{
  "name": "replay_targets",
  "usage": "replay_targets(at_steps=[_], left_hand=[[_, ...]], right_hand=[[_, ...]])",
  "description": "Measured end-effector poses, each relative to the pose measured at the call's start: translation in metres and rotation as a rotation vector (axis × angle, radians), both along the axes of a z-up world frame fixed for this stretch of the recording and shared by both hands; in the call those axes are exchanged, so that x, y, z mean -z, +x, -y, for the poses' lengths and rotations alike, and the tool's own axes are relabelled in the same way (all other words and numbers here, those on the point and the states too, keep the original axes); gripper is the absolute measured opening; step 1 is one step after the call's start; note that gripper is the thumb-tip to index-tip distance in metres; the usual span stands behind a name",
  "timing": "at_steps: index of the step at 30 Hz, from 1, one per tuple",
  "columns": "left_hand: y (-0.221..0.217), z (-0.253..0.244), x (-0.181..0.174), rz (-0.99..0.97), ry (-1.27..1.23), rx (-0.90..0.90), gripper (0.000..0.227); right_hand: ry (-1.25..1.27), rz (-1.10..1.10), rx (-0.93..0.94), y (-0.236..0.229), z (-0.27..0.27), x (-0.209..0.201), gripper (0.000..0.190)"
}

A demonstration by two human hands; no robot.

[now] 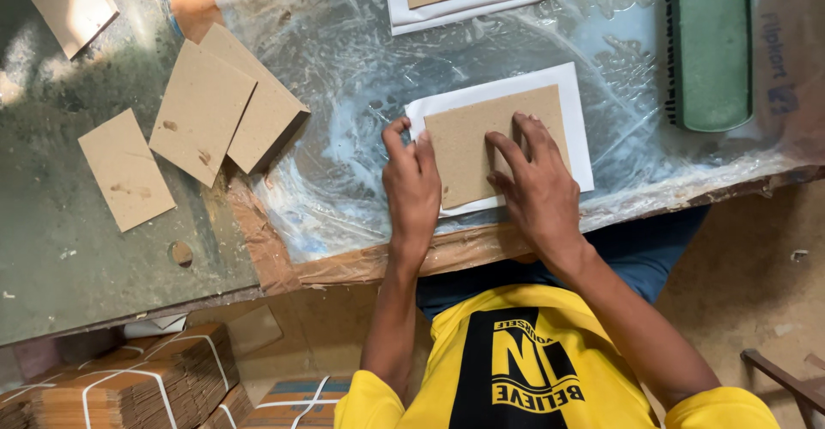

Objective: The person applies glue to white paper sheets using a green sponge, then places brown cardboard covers on top and presses them down. They repeat this process for multiple units, stacking the finished items on the table.

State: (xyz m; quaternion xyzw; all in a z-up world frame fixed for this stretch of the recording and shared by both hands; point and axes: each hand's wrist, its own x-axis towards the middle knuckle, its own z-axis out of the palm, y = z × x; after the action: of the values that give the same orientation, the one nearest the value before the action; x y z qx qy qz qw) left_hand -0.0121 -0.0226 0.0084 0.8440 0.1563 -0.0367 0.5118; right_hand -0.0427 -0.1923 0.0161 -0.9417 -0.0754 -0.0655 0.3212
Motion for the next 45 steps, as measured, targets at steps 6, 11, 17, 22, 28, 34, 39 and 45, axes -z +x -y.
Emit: replay_targets(at_steps=[6,11,17,22,28,34,39,45], left_hand=[[-0.035,-0.007,0.014,0.108,-0.234,0.210,0.072],[-0.038,-0.013,0.035,0.067,-0.243,0.201,0.087],[-0.023,-0.020,0.054,0.166,-0.536,0.252,0.095],[-0.017,-0.024,0.057,0.103,-0.690,0.250,0.096],[-0.012,-0.028,0.055,0.021,-0.732,0.266,0.095],[-0.012,-0.033,0.048,0.093,-0.477,0.358,0.094],[0.012,-0.045,0.032,0.130,-0.146,0.451,0.095],[0.124,-0.019,0.013,0.308,0.199,0.116,0.090]], right_hand=[[0.079,0.090,-0.029,-0.014,0.008,0.009,0.052],[0.624,-0.737,-0.113,-0.079,0.004,0.023,0.045],[1.509,-0.929,0.125,-0.081,0.011,0.028,0.064],[1.714,-0.751,0.329,-0.074,0.026,0.020,0.063],[1.572,-0.648,0.402,-0.045,0.068,0.024,0.060],[0.964,-0.777,0.083,0.021,0.099,0.025,0.087],[0.722,-0.533,-0.250,0.049,0.107,0.021,0.110],[0.349,-0.315,0.123,0.161,0.086,0.016,0.085]])
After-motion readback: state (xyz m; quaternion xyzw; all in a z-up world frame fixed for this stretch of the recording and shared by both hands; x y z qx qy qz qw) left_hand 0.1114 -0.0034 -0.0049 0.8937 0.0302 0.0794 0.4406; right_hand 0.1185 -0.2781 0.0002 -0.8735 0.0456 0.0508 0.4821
